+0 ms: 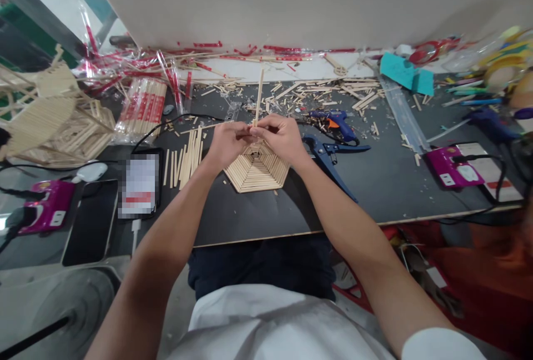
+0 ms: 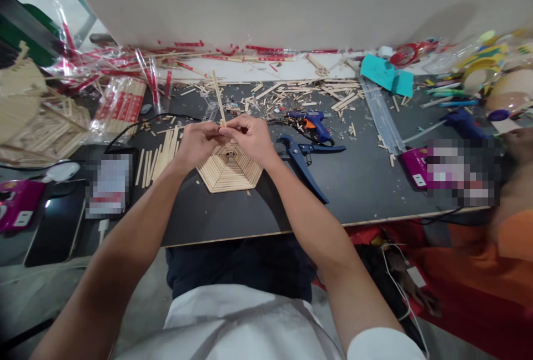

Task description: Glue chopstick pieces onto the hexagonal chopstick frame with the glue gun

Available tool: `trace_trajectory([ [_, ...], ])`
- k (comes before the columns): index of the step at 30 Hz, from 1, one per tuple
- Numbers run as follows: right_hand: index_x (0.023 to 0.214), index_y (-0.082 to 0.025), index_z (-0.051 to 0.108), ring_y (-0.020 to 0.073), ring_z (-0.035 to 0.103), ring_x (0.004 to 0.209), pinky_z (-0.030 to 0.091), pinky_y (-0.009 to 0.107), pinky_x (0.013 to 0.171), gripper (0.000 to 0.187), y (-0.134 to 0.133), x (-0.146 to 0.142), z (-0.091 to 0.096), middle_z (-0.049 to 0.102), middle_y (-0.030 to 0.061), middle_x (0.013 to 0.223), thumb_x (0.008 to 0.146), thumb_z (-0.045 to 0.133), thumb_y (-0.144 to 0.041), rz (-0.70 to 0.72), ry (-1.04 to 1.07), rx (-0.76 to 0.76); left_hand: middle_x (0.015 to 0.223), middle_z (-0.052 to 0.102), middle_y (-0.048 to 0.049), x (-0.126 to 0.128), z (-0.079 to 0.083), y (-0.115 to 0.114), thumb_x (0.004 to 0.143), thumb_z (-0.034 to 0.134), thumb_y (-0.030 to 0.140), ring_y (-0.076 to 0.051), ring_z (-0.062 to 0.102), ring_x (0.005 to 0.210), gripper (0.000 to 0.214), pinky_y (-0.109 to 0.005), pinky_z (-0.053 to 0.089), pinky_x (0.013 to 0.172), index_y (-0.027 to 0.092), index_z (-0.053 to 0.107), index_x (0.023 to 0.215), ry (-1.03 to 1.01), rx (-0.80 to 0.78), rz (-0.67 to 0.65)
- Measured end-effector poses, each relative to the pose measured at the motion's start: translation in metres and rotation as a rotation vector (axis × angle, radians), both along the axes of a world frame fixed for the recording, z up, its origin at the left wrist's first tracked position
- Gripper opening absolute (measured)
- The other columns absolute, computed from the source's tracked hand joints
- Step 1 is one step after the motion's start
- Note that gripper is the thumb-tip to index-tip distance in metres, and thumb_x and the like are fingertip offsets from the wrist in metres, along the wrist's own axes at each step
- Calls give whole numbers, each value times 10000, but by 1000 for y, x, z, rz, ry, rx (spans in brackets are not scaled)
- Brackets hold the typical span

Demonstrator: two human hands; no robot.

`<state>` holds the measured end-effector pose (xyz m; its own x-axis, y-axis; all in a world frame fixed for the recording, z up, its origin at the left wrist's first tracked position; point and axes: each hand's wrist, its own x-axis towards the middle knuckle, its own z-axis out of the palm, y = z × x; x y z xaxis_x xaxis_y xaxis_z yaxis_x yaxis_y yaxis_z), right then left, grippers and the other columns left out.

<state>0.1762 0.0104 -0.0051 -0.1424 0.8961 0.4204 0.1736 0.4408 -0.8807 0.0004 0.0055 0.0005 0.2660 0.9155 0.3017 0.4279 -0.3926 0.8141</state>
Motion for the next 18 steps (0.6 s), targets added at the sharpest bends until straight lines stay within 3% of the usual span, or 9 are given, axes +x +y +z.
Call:
trace_trajectory([
  [4, 725, -201, 768, 130, 583, 678, 451, 295, 673, 101, 2, -1, -1, 692, -2, 716, 782, 812, -271, 7, 26, -49, 631, 606, -1, 0, -1, -1, 771, 638, 213, -130, 593, 659, 138, -241, 449, 619, 148, 628, 649, -16, -44, -1],
  [10, 703, -210, 776, 136, 609, 700, 460, 301, 689, 84, 0, -3, 3, 708, 2, 725, 749, 812, -271, -6, 84, -62, 697, 677, -30, 0, -5, 1, 808, 676, 249, -143, 623, 692, 173, -251, 459, 629, 142, 686, 672, -14, -26, -3],
  [15, 707, -230, 772, 140, 631, 712, 497, 305, 701, 145, -5, -3, 11, 735, -3, 739, 702, 837, -359, 0, 290, -245, 773, 751, -44, 1, 12, -5, 839, 724, 330, -137, 646, 699, 198, -256, 472, 664, 141, 776, 813, -42, -37, -43],
  [18, 696, -233, 754, 135, 620, 680, 515, 306, 681, 239, -10, -3, 14, 715, -13, 708, 644, 881, -429, 49, 422, -399, 719, 741, -49, 3, 21, -11, 902, 682, 402, -131, 655, 674, 305, -250, 497, 660, 137, 773, 782, -109, -162, -118],
])
